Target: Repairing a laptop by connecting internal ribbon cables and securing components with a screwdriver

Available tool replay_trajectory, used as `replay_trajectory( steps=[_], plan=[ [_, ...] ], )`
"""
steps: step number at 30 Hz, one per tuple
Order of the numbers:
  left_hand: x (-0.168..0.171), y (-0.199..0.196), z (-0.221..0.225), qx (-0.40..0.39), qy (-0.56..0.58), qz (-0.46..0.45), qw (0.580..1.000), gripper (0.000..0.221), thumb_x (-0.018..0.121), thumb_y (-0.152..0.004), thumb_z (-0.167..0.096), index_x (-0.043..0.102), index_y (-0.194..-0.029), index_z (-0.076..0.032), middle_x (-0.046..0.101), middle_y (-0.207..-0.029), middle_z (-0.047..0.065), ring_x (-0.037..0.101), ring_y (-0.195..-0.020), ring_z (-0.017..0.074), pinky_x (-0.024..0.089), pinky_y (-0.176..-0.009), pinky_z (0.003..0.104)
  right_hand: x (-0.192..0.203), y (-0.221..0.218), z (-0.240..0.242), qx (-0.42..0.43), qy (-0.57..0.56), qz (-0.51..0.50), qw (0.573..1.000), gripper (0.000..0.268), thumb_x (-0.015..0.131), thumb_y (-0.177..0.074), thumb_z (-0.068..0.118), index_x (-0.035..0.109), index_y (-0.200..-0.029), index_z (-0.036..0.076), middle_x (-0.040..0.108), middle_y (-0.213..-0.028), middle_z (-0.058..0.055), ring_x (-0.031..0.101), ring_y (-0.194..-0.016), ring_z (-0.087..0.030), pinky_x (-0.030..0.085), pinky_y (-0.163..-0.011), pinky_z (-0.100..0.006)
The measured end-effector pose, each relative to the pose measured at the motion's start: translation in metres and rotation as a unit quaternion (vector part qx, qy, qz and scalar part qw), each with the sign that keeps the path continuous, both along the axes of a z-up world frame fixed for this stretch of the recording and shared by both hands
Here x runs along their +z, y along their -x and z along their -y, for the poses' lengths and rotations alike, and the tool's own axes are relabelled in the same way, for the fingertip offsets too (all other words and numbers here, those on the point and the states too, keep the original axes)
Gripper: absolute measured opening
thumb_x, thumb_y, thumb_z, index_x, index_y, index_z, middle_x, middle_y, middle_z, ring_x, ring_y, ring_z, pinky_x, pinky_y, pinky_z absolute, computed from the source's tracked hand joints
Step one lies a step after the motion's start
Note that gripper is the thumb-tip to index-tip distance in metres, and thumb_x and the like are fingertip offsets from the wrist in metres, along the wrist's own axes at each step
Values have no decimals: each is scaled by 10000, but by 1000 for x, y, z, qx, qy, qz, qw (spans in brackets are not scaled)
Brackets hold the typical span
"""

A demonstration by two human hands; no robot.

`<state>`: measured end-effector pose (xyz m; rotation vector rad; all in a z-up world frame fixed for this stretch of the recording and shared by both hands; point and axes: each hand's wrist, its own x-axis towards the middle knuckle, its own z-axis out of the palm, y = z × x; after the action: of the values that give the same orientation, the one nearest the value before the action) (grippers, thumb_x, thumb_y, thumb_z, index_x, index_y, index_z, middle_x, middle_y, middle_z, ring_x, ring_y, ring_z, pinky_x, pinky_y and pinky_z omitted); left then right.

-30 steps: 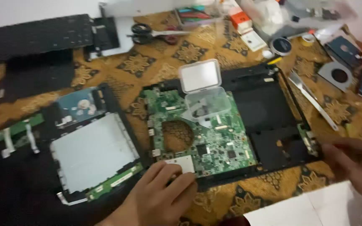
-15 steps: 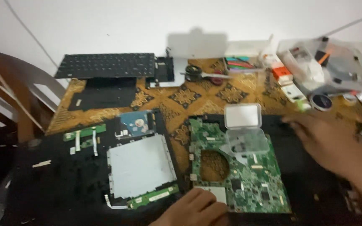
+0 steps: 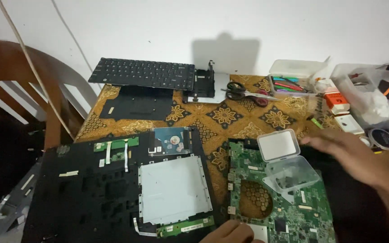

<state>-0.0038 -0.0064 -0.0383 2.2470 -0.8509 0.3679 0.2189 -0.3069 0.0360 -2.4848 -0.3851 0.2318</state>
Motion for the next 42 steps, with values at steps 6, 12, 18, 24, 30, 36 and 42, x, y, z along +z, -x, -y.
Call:
replay_trajectory(
  steps=[6,12,18,24,30,36,42],
  plan=[
    [1,-2,-5,-50,8,-27,998,355,434,-1257,-232,461,-941,-71,417,-897,82,403,-749,217,348,-771,344,39,29,-66,-121,87,-31,988,498,693,-831,466,829,-1175,134,799,-1287,-5,698,-1208,-164,452,-1015,-331],
    [2,-1,-6,-59,28,-9,998,327,430,-1252,-223,499,-977,-60,424,-901,91,410,-777,223,349,-777,352,32,17,-62,-111,77,-43,990,416,711,-860,410,843,-1144,135,819,-1261,15,710,-1143,-120,460,-1000,-296],
    [6,-1,-9,-79,26,-20,996,310,387,-1259,-226,452,-1007,-58,384,-911,93,375,-776,220,313,-773,365,39,-3,-73,-99,-34,-106,989,344,700,-924,239,890,-1108,19,860,-1093,-75,705,-997,-192,435,-960,-292],
    [1,-4,-13,-112,0,24,993,254,434,-1252,-191,472,-1050,-42,411,-969,122,391,-858,243,353,-820,386,3,-51,-68,-81,-110,-3,991,351,706,-1029,304,689,-749,94,465,-683,9,373,-648,-138,263,-636,-304],
    [-2,-3,-16,-107,11,1,994,239,451,-1248,-154,454,-1049,-21,432,-1021,142,432,-883,270,364,-906,378,2,-57,-93,-207,-164,-29,964,328,724,-1064,272,636,-817,74,449,-652,-33,357,-574,-168,300,-547,-361],
    [5,-1,-20,-101,47,-4,994,198,525,-1220,-135,504,-1062,-17,456,-1022,143,451,-872,275,388,-910,388,6,-52,-103,-159,-94,18,983,431,687,-1069,322,590,-710,105,436,-567,-27,329,-472,-152,218,-459,-356],
    [4,1,-19,-111,43,-23,993,262,430,-1252,-139,406,-1011,-39,379,-1018,119,364,-884,243,305,-858,391,33,-25,-113,-230,85,-61,968,698,416,-985,614,598,-1459,135,485,-1589,-140,458,-1451,-343,308,-1197,-519]
  ],
)
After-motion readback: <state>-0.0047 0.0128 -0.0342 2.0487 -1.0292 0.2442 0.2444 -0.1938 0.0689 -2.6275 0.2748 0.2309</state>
